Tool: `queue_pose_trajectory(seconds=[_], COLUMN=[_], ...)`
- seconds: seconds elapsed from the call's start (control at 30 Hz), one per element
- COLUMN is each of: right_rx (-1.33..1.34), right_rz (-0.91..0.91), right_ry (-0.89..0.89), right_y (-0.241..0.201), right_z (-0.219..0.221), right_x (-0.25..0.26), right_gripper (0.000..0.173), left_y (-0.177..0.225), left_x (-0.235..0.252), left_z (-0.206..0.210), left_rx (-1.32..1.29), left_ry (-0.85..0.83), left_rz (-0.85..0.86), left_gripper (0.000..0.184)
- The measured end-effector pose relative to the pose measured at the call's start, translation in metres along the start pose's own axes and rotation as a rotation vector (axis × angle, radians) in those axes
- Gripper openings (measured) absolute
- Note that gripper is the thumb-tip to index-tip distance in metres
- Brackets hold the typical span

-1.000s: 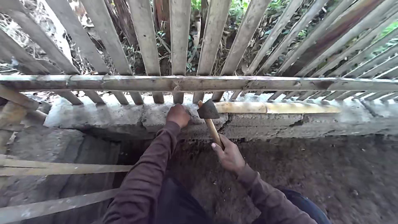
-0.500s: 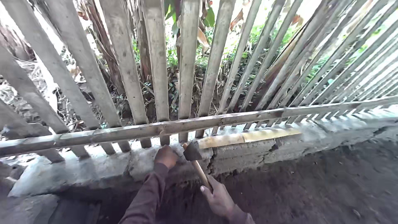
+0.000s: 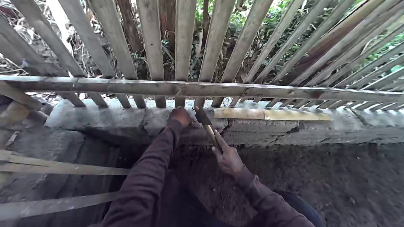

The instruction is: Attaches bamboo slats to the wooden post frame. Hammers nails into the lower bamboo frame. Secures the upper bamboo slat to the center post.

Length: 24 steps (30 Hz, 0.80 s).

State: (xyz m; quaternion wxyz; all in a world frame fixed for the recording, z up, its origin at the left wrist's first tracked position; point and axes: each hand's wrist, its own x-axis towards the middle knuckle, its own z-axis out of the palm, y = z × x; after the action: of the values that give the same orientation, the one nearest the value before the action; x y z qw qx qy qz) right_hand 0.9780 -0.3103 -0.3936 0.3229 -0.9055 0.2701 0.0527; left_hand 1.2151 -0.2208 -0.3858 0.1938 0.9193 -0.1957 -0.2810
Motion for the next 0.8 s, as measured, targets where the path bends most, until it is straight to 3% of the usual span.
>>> queue_pose_trajectory(seconds=[0.27, 0.5, 0.73, 0.8], right_rx=[-0.062, -0.087, -0.058, -0.083], right_rz=[-0.099, -0.068, -0.196, -0.149], right_ry=[0.087, 0.024, 0.207, 0.139], right_y=[-0.009, -0.002, -0.003, -0.001], right_z=[0.001, 0.004, 0.008, 0.007], right_x=[0.002, 0.008, 0.008, 0.012], right_gripper=[0.065, 0.066, 0.062, 0.062], left_y=[0.004, 0.002, 0.003, 0.004], left_x=[0.001, 0.001, -0.002, -0.003], left_z=[-0.006, -0.002, -0.007, -0.008], left_rx=[0.008, 0.001, -0.014, -0.013], left_ry=[-0.021, -0.011, -0.030, -0.028], left_rz=[-0.003, 0.009, -0.001, -0.004], left_gripper=[0.034, 0.027, 0.026, 0.025])
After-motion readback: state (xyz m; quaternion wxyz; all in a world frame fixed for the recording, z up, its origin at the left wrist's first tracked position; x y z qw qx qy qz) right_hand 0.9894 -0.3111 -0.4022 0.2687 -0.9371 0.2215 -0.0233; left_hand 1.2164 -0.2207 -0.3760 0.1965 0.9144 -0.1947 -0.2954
